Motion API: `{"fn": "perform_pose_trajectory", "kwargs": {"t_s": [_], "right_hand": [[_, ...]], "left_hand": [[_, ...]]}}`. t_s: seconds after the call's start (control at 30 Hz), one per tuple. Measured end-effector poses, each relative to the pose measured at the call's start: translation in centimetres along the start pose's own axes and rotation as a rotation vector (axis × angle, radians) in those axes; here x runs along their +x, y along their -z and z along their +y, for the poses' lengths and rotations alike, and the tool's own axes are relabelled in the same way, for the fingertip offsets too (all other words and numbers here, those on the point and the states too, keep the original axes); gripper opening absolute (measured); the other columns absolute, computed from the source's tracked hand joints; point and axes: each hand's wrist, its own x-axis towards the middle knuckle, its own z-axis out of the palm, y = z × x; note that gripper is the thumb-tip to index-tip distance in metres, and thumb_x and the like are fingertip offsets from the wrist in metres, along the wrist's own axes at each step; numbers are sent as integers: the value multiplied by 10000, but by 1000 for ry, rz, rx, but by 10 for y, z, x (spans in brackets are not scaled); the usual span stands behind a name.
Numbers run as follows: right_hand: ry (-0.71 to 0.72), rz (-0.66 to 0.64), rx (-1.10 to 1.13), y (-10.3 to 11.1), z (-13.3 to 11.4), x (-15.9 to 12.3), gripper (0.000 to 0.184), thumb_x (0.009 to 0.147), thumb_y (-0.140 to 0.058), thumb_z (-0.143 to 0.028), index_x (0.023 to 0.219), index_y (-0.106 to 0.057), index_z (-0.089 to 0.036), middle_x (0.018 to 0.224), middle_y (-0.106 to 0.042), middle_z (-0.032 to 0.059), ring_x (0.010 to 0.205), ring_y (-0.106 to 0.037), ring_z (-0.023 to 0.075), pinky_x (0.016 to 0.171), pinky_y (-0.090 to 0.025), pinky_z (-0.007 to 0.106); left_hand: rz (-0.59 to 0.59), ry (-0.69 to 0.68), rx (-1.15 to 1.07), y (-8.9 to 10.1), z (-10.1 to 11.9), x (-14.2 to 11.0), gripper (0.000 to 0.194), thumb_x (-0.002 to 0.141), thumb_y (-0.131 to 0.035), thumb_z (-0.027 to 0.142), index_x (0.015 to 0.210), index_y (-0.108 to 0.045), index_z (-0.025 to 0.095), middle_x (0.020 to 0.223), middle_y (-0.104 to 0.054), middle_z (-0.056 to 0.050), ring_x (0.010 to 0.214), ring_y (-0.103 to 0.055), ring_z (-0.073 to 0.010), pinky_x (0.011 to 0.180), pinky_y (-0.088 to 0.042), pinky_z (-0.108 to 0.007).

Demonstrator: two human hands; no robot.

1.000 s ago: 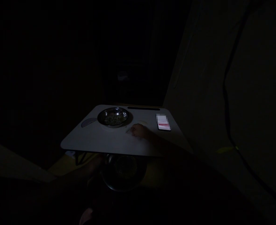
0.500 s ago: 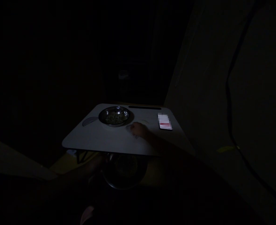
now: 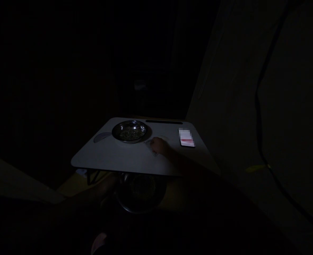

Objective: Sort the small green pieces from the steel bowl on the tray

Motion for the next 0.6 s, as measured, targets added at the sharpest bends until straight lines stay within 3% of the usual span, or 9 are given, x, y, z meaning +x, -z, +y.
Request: {"fn": "perform_pose_trajectory", "kwargs": {"t_s": [0.6], "right_hand": [[-33,34,-44,1,-4,5,229,776,-368,-233,801,-553,-101,591,-607,49,410,-509,65,448,-368,157]], "left_hand": [[41,43,44,-1,5,-5,128,521,-432,139,629,-501,150,432,-478,19,390,-441,-110,402,-294,-213]]}}
